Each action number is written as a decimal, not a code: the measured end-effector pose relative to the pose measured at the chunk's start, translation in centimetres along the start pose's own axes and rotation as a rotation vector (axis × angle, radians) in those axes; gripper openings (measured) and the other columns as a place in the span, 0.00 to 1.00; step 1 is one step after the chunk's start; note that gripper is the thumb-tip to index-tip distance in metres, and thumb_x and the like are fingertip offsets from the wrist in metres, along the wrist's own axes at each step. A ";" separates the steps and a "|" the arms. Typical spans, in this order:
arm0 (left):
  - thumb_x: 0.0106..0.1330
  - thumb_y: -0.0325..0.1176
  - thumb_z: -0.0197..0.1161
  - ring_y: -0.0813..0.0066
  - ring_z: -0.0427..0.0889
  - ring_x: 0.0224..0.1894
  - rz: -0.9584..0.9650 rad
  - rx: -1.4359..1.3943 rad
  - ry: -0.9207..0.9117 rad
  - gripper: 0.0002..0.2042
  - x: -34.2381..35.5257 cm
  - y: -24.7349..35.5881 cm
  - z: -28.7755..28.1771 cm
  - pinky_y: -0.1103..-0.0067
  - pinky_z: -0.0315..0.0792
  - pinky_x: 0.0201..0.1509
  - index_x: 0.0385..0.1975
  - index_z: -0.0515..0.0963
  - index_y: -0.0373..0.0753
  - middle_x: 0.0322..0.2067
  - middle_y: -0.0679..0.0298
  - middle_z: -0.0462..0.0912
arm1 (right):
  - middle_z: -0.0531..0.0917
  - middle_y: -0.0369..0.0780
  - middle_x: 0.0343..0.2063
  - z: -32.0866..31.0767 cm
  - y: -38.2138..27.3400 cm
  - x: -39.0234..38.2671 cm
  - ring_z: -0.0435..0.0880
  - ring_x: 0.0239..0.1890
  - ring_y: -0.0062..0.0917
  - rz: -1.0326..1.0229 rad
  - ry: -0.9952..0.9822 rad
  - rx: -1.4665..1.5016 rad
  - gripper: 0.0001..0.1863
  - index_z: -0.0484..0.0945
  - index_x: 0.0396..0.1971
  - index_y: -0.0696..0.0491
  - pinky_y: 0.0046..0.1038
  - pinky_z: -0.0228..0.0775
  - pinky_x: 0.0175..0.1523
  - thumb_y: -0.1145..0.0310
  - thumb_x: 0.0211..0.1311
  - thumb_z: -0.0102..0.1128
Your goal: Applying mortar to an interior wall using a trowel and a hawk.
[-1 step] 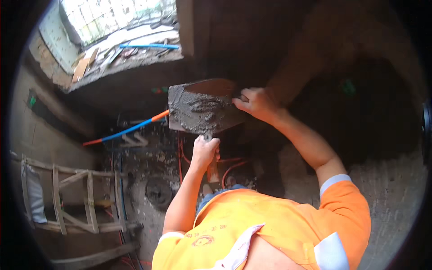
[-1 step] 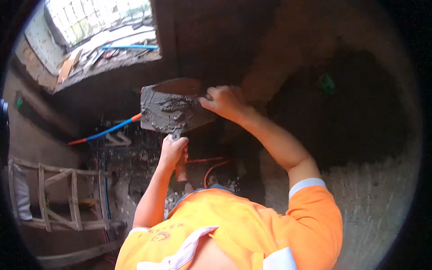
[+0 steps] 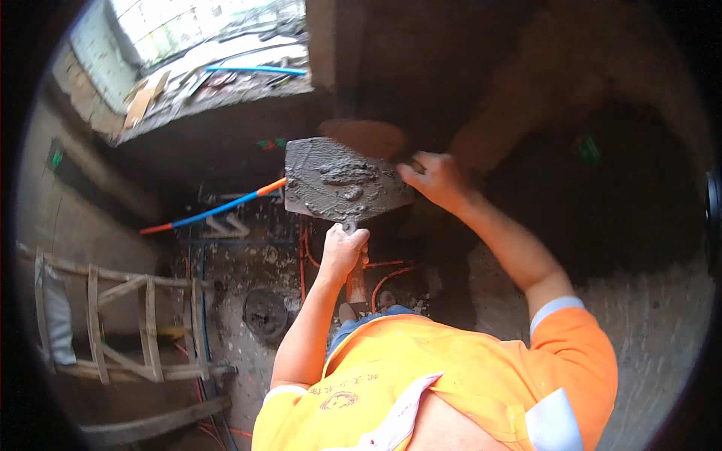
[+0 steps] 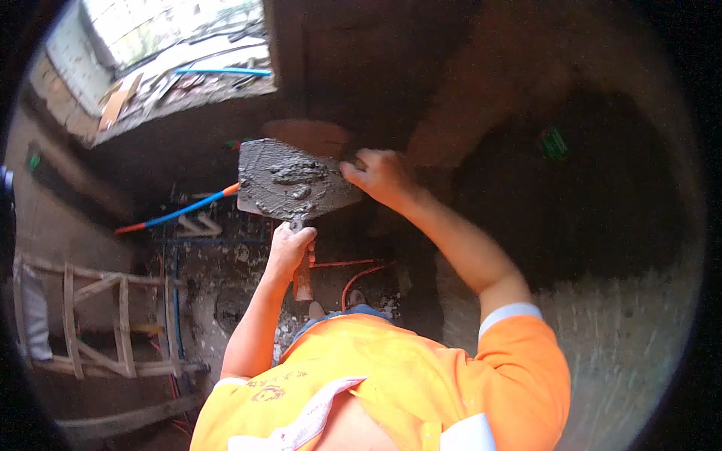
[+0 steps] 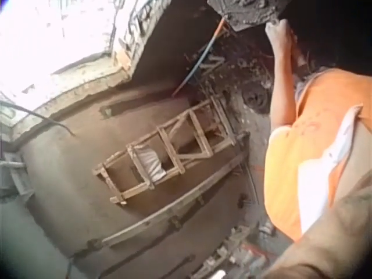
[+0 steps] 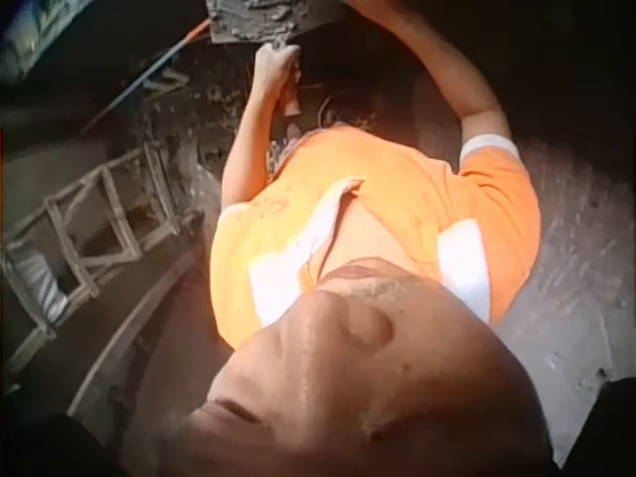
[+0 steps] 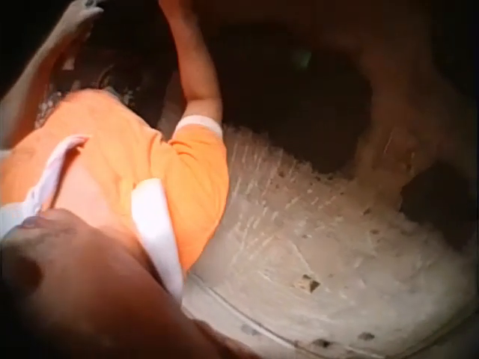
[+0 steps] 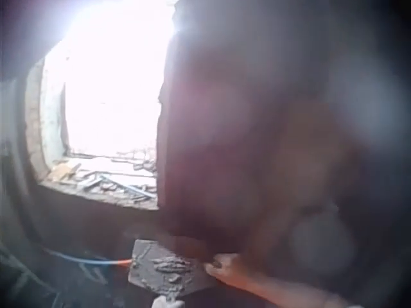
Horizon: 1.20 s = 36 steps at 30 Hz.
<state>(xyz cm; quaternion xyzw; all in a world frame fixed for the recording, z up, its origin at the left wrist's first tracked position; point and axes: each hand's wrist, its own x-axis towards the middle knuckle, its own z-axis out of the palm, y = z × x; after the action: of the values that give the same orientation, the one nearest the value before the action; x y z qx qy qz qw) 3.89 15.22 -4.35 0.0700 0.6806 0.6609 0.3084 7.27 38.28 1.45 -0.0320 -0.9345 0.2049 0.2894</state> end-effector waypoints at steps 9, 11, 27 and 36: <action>0.53 0.32 0.57 0.73 0.72 0.11 -0.100 0.008 0.170 0.10 1.4 -1.2 1.7 0.75 0.68 0.15 0.13 0.69 0.36 0.11 0.64 0.71 | 0.78 0.37 0.16 -1.8 11.7 -1.1 0.78 0.18 0.24 0.385 -0.622 0.483 0.13 0.79 0.26 0.57 0.25 0.67 0.23 0.61 0.55 0.61; 0.53 0.32 0.57 0.74 0.72 0.11 -0.140 -0.055 0.266 0.10 1.1 -0.5 3.7 0.75 0.68 0.15 0.14 0.69 0.36 0.11 0.64 0.71 | 0.73 0.35 0.12 -2.2 12.7 2.4 0.71 0.13 0.19 0.674 -0.873 0.775 0.17 0.76 0.23 0.58 0.21 0.61 0.18 0.58 0.60 0.54; 0.62 0.31 0.58 0.79 0.69 0.12 -0.191 -0.941 0.700 0.07 -8.7 -14.7 -1.3 0.78 0.66 0.13 0.23 0.69 0.41 0.15 0.69 0.69 | 0.78 0.38 0.29 22.1 2.6 -5.6 0.80 0.30 0.31 -0.333 -0.655 0.693 0.15 0.77 0.42 0.51 0.31 0.73 0.34 0.66 0.53 0.65; 0.62 0.31 0.58 0.79 0.67 0.13 -0.077 -0.873 0.881 0.09 -25.3 -19.1 -24.2 0.78 0.64 0.15 0.22 0.66 0.42 0.15 0.70 0.66 | 0.79 0.43 0.32 29.9 -7.6 -18.4 0.81 0.35 0.39 -0.151 -0.878 0.170 0.19 0.77 0.47 0.42 0.38 0.74 0.37 0.60 0.54 0.59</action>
<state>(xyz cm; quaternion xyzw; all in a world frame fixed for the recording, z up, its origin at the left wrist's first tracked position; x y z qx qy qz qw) 17.67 -20.41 -15.61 -0.3662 0.4129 0.8336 0.0224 6.46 17.19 -27.57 0.1502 -0.9483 0.2534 -0.1184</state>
